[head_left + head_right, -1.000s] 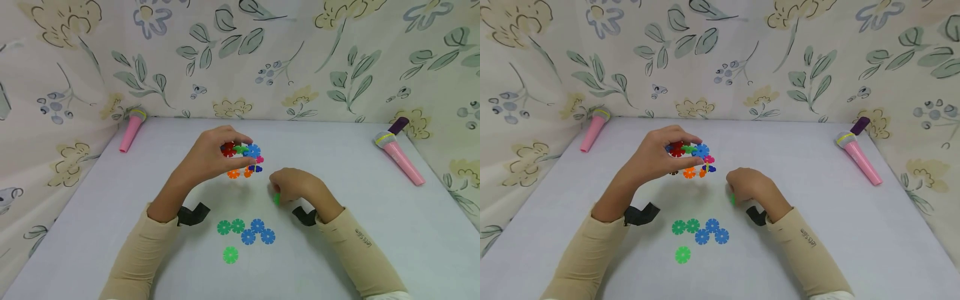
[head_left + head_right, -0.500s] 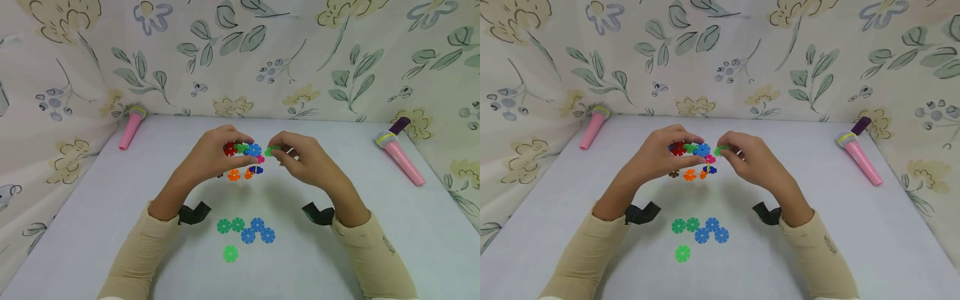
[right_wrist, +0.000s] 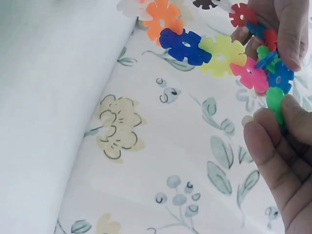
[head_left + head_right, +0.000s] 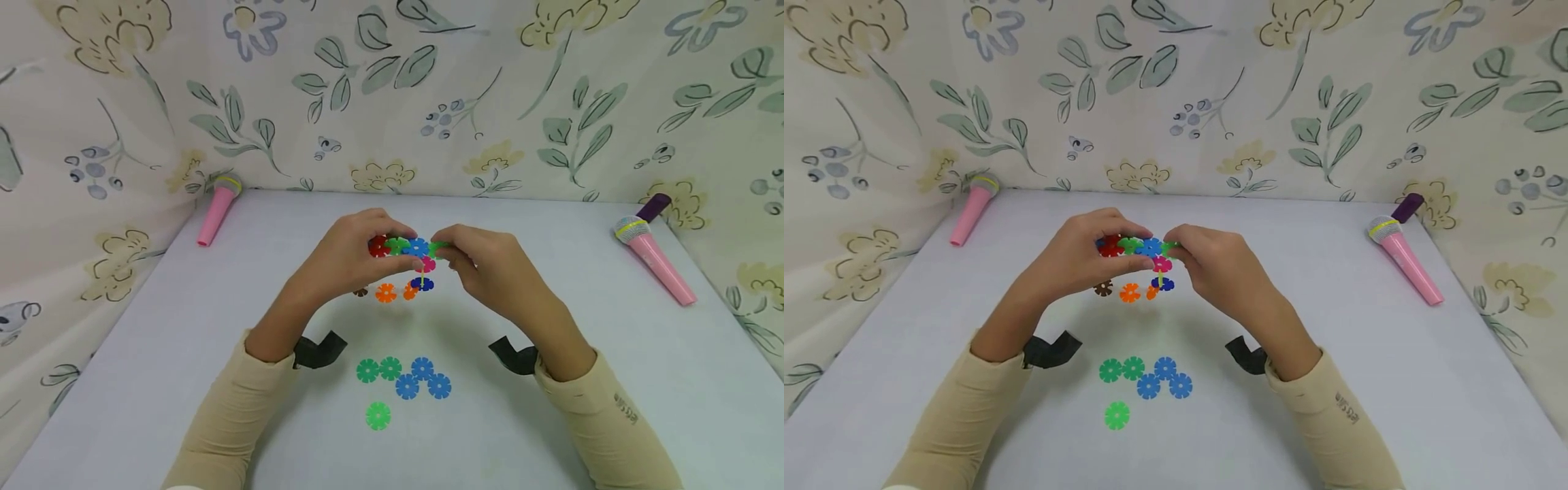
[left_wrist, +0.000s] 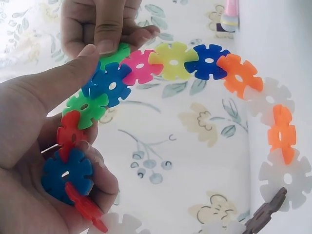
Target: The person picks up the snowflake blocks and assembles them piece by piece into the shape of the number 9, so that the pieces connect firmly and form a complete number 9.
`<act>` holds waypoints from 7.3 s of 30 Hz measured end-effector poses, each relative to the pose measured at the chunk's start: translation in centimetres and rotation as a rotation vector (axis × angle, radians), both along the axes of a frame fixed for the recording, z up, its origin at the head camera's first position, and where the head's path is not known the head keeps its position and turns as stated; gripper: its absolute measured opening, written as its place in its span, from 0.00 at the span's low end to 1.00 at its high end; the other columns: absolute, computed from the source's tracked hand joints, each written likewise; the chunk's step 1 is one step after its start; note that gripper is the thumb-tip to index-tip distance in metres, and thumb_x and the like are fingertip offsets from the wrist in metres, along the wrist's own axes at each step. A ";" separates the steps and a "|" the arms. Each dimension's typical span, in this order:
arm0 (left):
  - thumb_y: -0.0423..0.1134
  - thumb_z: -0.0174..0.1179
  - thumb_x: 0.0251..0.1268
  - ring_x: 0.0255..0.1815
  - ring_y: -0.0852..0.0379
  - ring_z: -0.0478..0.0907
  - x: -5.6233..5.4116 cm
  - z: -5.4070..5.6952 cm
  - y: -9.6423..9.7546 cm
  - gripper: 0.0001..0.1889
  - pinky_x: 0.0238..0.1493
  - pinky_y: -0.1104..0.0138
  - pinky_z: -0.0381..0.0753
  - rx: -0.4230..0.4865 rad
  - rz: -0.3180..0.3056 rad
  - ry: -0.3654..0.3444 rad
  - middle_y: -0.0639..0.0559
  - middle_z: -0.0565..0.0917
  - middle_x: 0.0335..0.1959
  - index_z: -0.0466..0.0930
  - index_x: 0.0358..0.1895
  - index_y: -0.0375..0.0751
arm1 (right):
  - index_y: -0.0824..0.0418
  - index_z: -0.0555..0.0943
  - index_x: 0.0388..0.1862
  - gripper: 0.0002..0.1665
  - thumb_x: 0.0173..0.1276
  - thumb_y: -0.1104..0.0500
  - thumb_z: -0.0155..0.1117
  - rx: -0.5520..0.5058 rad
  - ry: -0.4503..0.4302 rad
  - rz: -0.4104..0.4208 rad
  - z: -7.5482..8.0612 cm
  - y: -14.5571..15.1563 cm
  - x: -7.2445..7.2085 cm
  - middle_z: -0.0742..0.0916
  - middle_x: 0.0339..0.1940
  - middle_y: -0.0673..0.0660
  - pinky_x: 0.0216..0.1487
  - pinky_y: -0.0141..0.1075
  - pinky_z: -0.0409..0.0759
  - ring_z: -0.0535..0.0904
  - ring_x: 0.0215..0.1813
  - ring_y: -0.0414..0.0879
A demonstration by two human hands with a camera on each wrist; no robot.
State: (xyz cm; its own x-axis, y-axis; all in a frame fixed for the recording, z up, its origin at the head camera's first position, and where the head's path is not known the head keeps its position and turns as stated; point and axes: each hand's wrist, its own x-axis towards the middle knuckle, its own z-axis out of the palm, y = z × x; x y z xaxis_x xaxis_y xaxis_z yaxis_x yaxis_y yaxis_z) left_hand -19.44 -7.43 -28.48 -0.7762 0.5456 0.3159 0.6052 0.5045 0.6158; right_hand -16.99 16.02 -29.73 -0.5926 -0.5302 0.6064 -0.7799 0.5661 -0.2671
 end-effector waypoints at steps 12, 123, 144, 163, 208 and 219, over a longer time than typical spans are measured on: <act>0.43 0.77 0.53 0.36 0.58 0.74 0.3 -0.4 0.8 0.19 0.34 0.65 0.76 0.028 -0.016 0.007 0.56 0.80 0.36 0.88 0.49 0.42 | 0.68 0.78 0.40 0.17 0.56 0.78 0.72 0.064 0.148 -0.046 -0.2 -1.0 0.9 0.88 0.30 0.60 0.36 0.42 0.86 0.87 0.33 0.53; 0.33 0.69 0.63 0.34 0.62 0.73 0.3 0.6 -0.2 0.27 0.32 0.65 0.77 0.211 -0.309 0.166 0.57 0.84 0.45 0.78 0.66 0.38 | 0.68 0.79 0.52 0.10 0.75 0.69 0.55 -0.784 -1.006 0.509 1.7 3.3 -0.1 0.87 0.31 0.58 0.34 0.37 0.84 0.84 0.31 0.48; 0.34 0.57 0.75 0.44 0.59 0.75 0.8 -0.1 1.0 0.22 0.44 0.68 0.79 0.116 -0.272 0.189 0.49 0.80 0.52 0.71 0.68 0.32 | 0.71 0.78 0.52 0.11 0.77 0.66 0.55 -0.832 -1.003 0.382 1.4 2.4 -0.3 0.85 0.30 0.58 0.34 0.35 0.84 0.82 0.29 0.47; 0.43 0.63 0.72 0.34 0.52 0.78 -0.7 0.4 -1.5 0.20 0.32 0.62 0.79 0.244 -0.070 -0.099 0.48 0.76 0.40 0.75 0.62 0.42 | 0.54 0.79 0.39 0.24 0.52 0.47 0.82 0.817 -0.910 -0.080 -4.0 -1.9 0.8 0.80 0.29 0.48 0.37 0.39 0.74 0.74 0.35 0.44; 0.36 0.54 0.76 0.32 0.56 0.74 0.5 -0.3 0.1 0.10 0.31 0.62 0.76 0.273 -0.324 -0.122 0.53 0.75 0.30 0.74 0.55 0.39 | 0.72 0.75 0.55 0.21 0.64 0.79 0.64 -0.297 -0.084 0.091 2.4 0.6 1.8 0.84 0.36 0.56 0.42 0.27 0.80 0.78 0.34 0.43; 0.36 0.50 0.79 0.30 0.54 0.71 0.9 -0.3 0.6 0.07 0.32 0.62 0.73 0.241 -0.358 -0.193 0.50 0.71 0.29 0.70 0.53 0.40 | 0.72 0.77 0.52 0.18 0.63 0.79 0.64 -0.239 0.009 0.086 2.1 0.4 1.5 0.84 0.34 0.58 0.38 0.25 0.77 0.76 0.30 0.42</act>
